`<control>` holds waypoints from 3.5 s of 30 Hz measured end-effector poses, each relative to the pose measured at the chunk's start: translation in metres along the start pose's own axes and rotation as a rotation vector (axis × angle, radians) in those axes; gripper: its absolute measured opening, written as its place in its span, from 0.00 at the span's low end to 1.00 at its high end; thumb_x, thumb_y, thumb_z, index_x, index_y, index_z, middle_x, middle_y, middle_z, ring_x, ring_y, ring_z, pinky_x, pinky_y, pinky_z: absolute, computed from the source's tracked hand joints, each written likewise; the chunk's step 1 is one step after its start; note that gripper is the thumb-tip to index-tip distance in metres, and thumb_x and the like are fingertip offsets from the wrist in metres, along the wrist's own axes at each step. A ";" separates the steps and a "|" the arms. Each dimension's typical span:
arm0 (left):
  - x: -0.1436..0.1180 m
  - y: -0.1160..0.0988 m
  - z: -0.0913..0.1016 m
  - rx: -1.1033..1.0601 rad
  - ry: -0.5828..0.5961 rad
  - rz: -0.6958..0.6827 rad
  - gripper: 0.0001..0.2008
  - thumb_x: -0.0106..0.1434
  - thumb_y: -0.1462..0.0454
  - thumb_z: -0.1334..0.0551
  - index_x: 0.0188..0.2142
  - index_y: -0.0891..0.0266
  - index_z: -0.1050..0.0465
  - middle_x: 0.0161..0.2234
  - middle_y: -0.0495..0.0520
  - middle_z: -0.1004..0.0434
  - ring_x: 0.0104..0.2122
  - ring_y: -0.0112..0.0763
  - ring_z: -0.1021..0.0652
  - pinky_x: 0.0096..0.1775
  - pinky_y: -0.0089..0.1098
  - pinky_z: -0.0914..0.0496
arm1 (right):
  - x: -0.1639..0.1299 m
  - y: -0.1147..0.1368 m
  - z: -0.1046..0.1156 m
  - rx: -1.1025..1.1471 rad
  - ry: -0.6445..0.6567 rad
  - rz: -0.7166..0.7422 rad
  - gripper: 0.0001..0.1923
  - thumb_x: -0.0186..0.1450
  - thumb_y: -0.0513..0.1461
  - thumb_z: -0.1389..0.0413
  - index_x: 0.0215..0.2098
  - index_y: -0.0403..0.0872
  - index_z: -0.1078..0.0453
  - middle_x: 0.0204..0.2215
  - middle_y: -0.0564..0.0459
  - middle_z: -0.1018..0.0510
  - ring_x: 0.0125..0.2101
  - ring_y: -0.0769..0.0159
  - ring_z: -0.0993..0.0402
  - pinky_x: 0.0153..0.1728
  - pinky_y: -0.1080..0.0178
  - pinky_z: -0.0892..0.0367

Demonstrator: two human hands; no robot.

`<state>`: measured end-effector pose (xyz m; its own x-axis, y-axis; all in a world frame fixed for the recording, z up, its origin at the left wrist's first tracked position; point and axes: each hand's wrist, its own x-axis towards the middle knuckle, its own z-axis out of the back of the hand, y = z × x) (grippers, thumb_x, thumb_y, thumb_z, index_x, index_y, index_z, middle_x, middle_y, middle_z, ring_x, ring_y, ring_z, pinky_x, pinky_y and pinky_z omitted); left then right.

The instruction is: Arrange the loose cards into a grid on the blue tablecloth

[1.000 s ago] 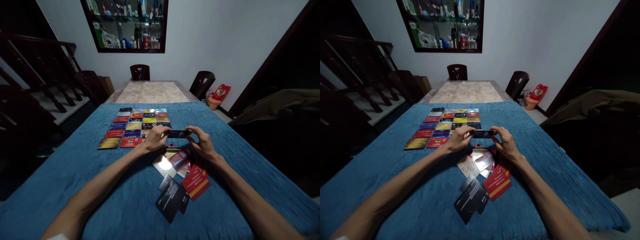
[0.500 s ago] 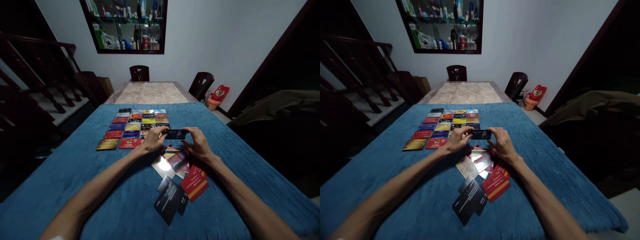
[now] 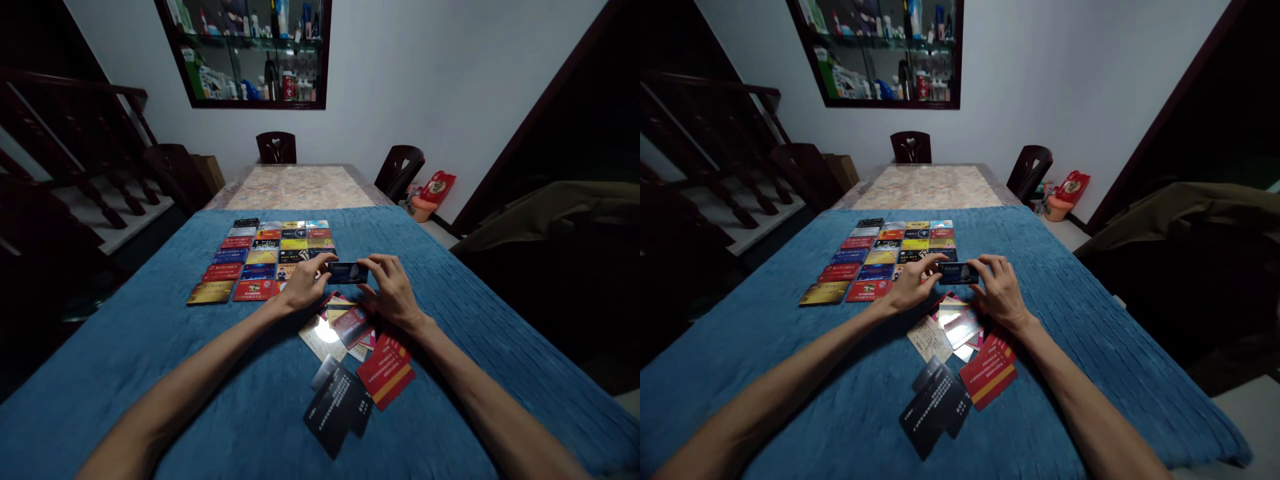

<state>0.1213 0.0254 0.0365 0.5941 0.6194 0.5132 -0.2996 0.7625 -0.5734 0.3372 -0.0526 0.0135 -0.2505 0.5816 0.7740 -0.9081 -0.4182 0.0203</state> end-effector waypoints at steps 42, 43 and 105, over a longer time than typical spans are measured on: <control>0.094 0.063 -0.008 0.387 0.108 -0.168 0.17 0.58 0.64 0.33 0.48 0.64 0.26 0.48 0.61 0.24 0.50 0.47 0.29 0.54 0.48 0.32 | 0.067 -0.115 -0.046 0.168 0.304 0.043 0.22 0.64 0.46 0.41 0.54 0.46 0.28 0.47 0.41 0.26 0.45 0.52 0.32 0.46 0.49 0.32; 0.101 0.066 -0.009 0.382 0.105 -0.150 0.17 0.58 0.64 0.33 0.47 0.64 0.26 0.47 0.61 0.24 0.49 0.47 0.29 0.53 0.47 0.32 | 0.071 -0.121 -0.051 0.168 0.306 0.029 0.21 0.63 0.45 0.40 0.53 0.46 0.28 0.47 0.42 0.25 0.44 0.52 0.32 0.47 0.49 0.32; 0.177 0.130 -0.036 0.564 0.263 -0.033 0.18 0.58 0.65 0.41 0.48 0.62 0.25 0.52 0.62 0.27 0.58 0.55 0.37 0.53 0.53 0.40 | 0.094 -0.192 -0.132 0.164 0.459 -0.307 0.20 0.63 0.40 0.42 0.53 0.46 0.26 0.47 0.43 0.24 0.48 0.53 0.30 0.52 0.52 0.36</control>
<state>0.2147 0.2277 0.0300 0.7521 0.5820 0.3093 -0.5836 0.8061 -0.0979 0.4438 0.1743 -0.0008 -0.1368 0.9215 0.3634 -0.9077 -0.2636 0.3266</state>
